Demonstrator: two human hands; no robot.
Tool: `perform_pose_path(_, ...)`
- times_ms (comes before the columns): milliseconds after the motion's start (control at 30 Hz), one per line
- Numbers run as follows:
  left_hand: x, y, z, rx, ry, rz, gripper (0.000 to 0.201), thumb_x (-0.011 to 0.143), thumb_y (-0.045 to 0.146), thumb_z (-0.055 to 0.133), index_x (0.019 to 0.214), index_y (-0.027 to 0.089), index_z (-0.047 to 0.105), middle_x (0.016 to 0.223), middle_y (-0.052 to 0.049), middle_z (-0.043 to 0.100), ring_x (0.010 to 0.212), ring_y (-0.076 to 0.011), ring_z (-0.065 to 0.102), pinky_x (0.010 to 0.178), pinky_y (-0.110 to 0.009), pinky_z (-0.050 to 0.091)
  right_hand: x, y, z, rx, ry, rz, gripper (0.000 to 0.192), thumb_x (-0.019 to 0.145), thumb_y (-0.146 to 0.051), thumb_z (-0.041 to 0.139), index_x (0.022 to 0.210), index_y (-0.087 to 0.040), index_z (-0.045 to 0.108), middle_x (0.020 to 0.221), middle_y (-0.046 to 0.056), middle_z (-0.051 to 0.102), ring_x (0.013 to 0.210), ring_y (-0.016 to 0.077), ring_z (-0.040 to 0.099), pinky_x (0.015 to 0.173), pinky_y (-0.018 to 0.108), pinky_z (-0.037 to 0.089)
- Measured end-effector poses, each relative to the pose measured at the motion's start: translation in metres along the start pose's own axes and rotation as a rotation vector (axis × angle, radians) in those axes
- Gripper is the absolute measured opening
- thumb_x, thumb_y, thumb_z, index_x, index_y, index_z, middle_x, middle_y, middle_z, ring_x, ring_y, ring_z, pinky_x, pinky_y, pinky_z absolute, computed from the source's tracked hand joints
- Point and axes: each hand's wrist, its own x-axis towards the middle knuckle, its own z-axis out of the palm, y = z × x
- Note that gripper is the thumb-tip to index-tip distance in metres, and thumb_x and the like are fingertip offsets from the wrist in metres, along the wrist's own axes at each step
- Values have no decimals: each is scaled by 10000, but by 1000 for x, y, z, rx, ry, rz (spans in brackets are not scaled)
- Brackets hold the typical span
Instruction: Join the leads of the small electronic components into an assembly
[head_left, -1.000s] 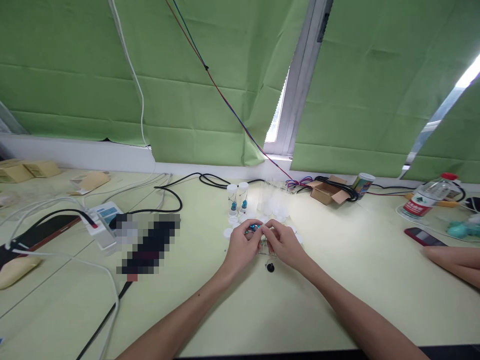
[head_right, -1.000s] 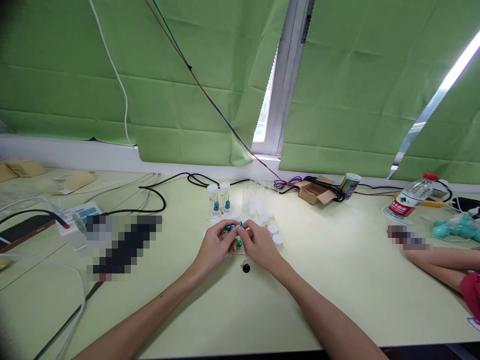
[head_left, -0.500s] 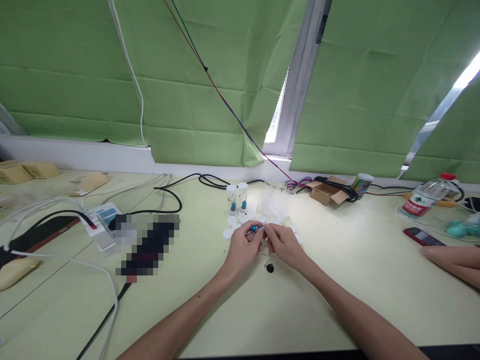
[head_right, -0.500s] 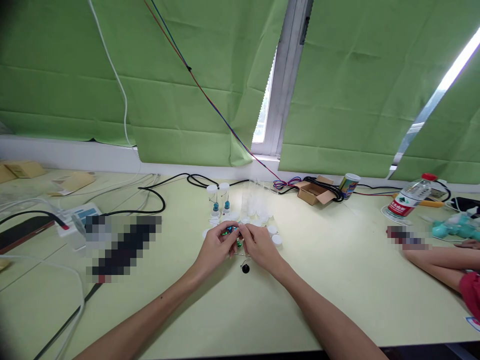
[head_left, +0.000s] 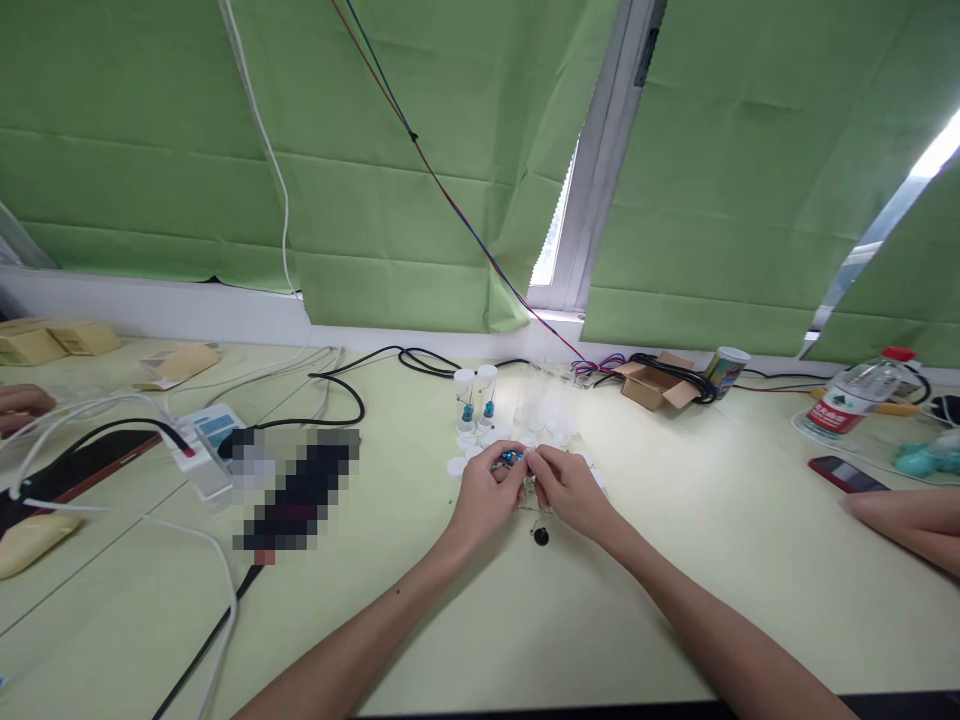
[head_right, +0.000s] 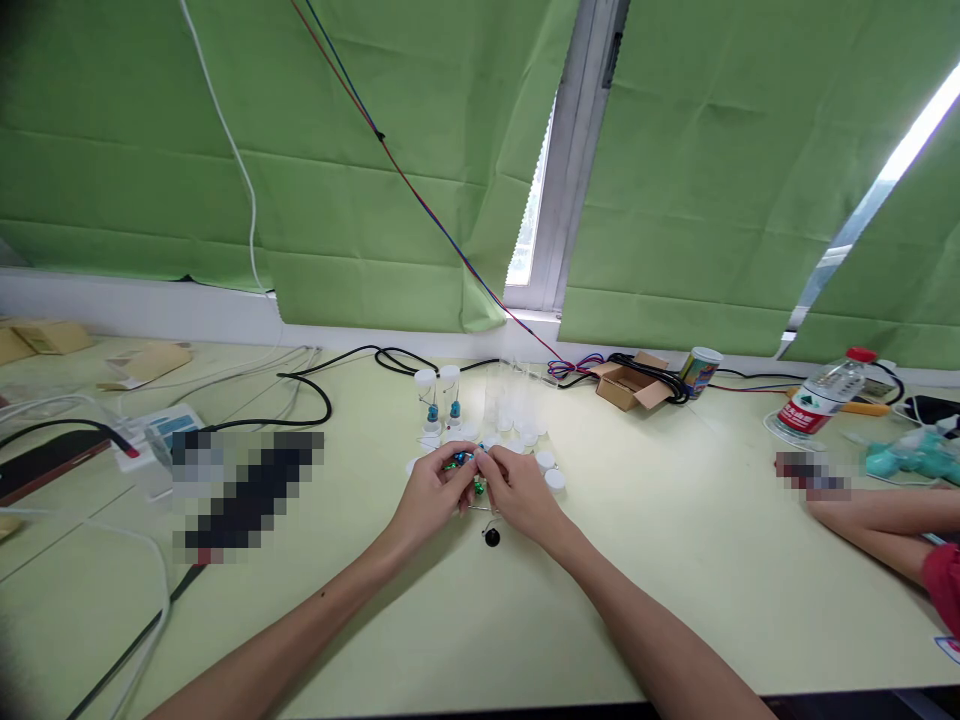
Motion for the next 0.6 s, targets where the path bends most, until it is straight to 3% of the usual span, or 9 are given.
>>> perform_pose_path(200, 0, 0, 0, -2, 0, 6, 296, 830, 467, 595, 944, 194, 618, 545, 33, 530, 467, -115, 477, 468, -230, 378, 0, 1, 1, -6, 11, 0, 472, 1004, -475, 339, 627, -215, 454, 476, -30, 519, 467, 134, 494, 531, 255, 399)
perform_pose_path(433, 2, -3, -1, -5, 40, -4, 283, 825, 438, 612, 975, 199, 616, 527, 44, 512, 478, -116, 481, 471, -225, 378, -2, 1, 1, 17, -2, 11, 323, 978, -469, 422, 830, -217, 558, 482, -57, 522, 454, 129, 483, 515, 245, 392)
perform_pose_path(600, 1, -2, -1, -3, 15, -9, 282, 841, 441, 594, 976, 194, 608, 523, 44, 506, 470, -111, 471, 466, -221, 369, -2, 1, 0, 11, -5, 7, 378, 993, -458, 386, 727, -218, 508, 498, -43, 529, 464, 128, 472, 516, 247, 379)
